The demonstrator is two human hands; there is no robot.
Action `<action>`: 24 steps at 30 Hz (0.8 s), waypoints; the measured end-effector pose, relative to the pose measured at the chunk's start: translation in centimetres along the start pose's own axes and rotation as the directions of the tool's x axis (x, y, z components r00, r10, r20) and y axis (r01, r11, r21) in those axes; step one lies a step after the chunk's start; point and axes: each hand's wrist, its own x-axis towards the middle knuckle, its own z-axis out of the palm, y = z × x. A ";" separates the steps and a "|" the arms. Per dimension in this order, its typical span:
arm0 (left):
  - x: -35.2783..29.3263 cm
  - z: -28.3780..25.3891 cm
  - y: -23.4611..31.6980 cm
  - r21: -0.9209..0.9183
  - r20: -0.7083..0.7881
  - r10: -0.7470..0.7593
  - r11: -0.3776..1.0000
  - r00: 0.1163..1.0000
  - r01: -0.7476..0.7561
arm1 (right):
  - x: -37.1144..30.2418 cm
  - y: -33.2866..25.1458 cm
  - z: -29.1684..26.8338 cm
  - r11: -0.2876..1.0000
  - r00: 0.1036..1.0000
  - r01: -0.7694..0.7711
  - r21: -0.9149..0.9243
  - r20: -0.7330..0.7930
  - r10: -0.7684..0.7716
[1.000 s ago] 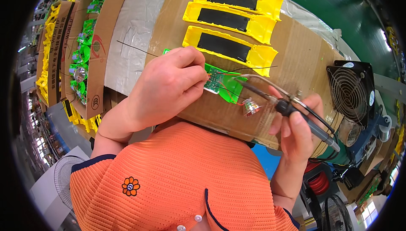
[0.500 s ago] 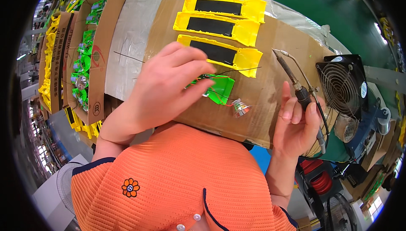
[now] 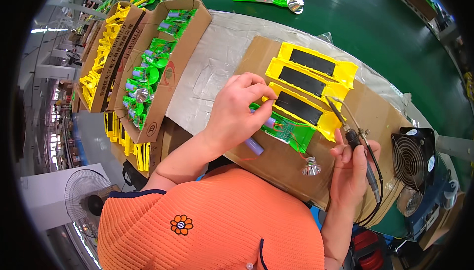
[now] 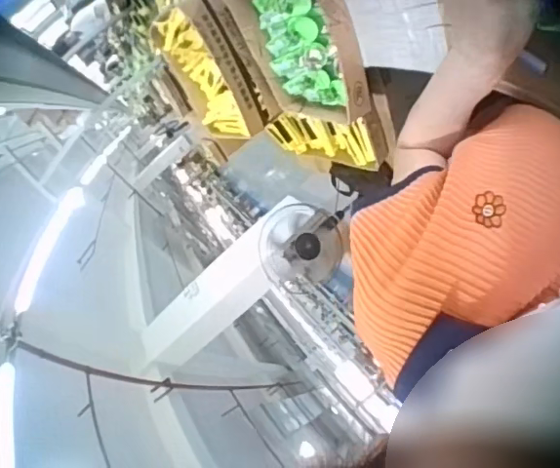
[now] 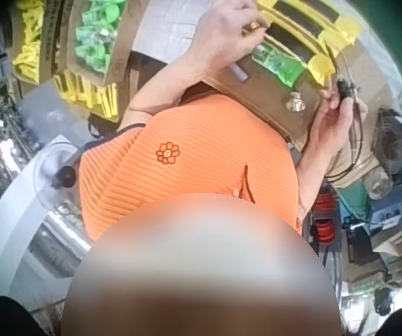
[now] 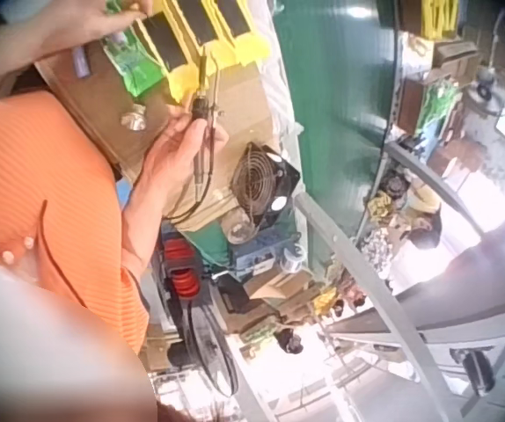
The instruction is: The recorder is soldering electrical wires and components onto small circuit boards for LED light assemblies on a factory line.
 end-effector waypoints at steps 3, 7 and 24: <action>-0.5 0.5 -0.5 -0.059 0.115 -0.092 0.993 0.989 0.100 | -0.5 0.0 0.2 0.997 0.999 -0.038 -0.067 0.019 0.040; 0.4 0.3 -0.3 -0.249 0.297 -0.023 0.963 0.955 0.101 | -2.2 -0.8 -0.1 0.973 0.997 -0.048 -0.226 0.042 0.059; 4.2 1.9 0.0 -0.240 0.557 0.352 0.935 0.752 -0.261 | -2.4 -2.6 -0.1 0.907 0.976 -0.215 -0.363 -0.048 0.212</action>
